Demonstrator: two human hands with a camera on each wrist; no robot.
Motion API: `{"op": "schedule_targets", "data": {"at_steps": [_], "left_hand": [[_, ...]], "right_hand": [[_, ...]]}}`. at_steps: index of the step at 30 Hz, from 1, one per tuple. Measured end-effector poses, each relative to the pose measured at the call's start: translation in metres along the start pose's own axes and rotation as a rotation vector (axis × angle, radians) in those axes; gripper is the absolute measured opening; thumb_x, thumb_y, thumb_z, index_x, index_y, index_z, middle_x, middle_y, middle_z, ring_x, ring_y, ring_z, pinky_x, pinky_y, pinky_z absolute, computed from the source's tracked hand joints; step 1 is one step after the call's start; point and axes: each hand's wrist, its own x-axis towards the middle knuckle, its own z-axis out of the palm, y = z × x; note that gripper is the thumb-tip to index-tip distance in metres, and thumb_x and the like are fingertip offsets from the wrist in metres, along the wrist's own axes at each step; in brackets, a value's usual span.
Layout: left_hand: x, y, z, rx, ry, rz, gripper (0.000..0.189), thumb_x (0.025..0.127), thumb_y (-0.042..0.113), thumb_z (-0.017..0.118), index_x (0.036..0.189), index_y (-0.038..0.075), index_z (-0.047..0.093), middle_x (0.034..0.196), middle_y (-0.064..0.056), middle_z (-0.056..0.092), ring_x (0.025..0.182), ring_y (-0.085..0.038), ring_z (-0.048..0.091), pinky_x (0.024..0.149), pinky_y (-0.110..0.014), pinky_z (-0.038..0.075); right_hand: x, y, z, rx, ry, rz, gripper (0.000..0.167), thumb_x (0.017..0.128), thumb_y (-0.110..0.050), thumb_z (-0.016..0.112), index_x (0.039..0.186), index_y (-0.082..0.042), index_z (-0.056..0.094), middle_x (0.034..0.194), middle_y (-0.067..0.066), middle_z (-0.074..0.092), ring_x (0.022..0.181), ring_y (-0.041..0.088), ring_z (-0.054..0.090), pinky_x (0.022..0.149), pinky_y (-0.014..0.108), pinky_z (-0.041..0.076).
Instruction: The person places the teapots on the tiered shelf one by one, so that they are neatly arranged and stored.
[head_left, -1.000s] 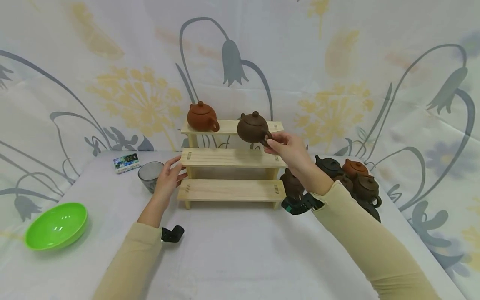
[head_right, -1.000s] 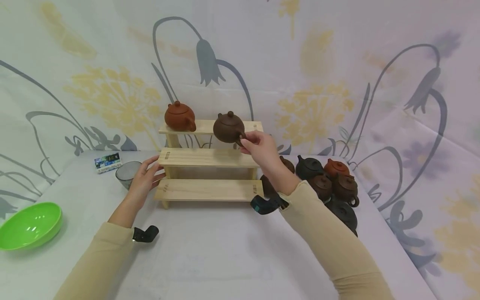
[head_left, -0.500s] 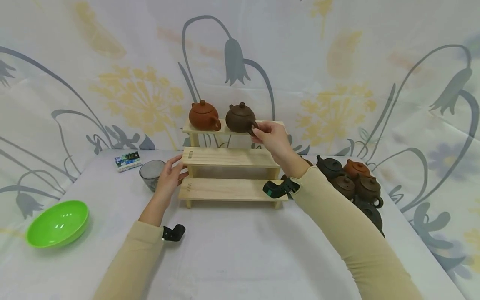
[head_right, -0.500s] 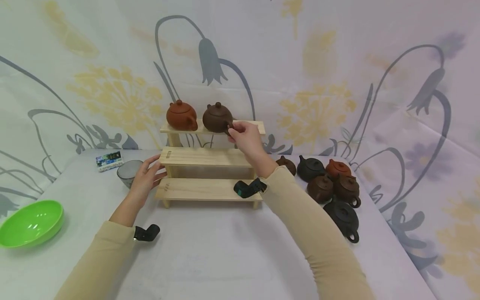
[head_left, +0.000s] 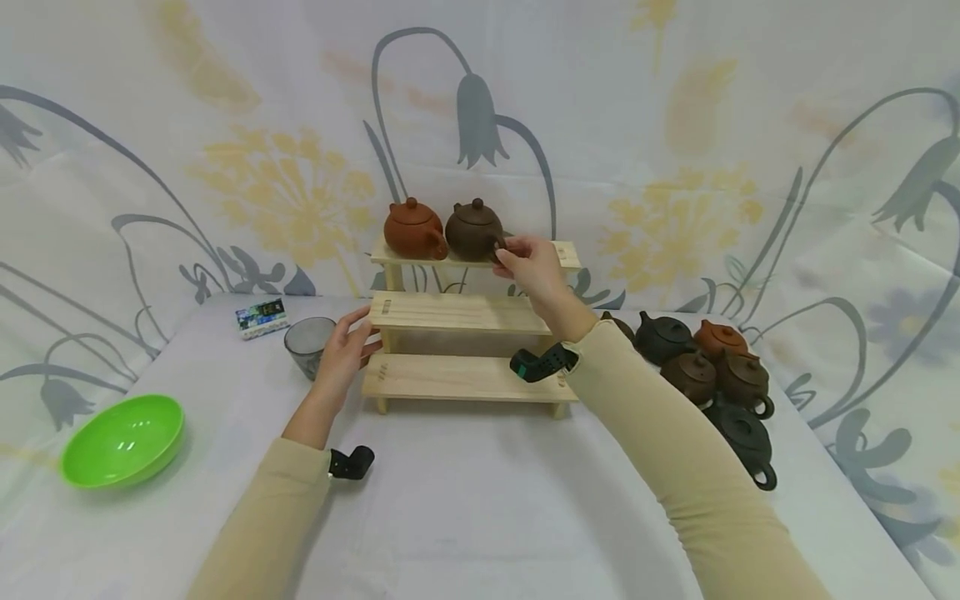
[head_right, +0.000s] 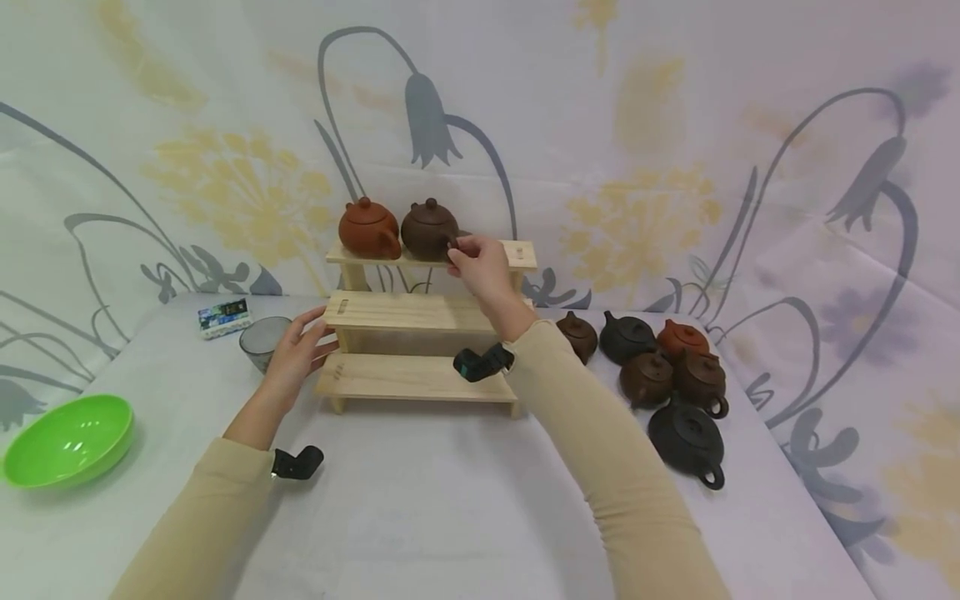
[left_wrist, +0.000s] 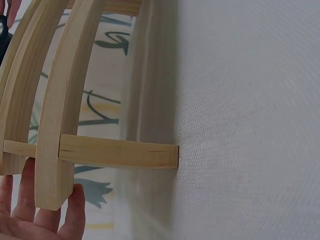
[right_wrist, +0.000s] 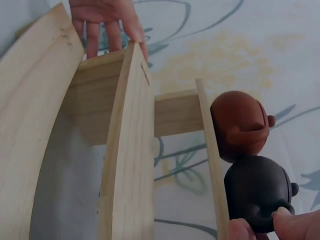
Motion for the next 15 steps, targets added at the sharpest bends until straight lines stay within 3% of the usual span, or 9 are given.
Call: {"op": "schedule_targets", "data": {"at_steps": [7, 15], "left_hand": [[-0.001, 0.001, 0.0004, 0.005, 0.004, -0.001, 0.048, 0.102, 0.031, 0.037, 0.146, 0.014, 0.028, 0.137, -0.021, 0.042, 0.121, -0.036, 0.046, 0.102, -0.043, 0.033], [-0.0033, 0.0031, 0.0011, -0.003, -0.002, -0.002, 0.048, 0.102, 0.03, 0.037, 0.146, 0.015, 0.027, 0.137, -0.021, 0.041, 0.122, -0.036, 0.045, 0.103, -0.043, 0.032]], "right_hand": [[0.0007, 0.003, 0.0036, 0.003, -0.003, -0.017, 0.03, 0.093, 0.001, 0.053, 0.121, 0.011, 0.051, 0.108, 0.017, 0.053, 0.082, 0.018, 0.061, 0.081, 0.027, 0.05], [-0.0038, 0.0058, -0.0042, -0.008, -0.034, -0.069, 0.033, 0.09, 0.002, 0.058, 0.123, 0.007, 0.053, 0.099, 0.012, 0.054, 0.085, 0.02, 0.061, 0.082, 0.031, 0.05]]}}
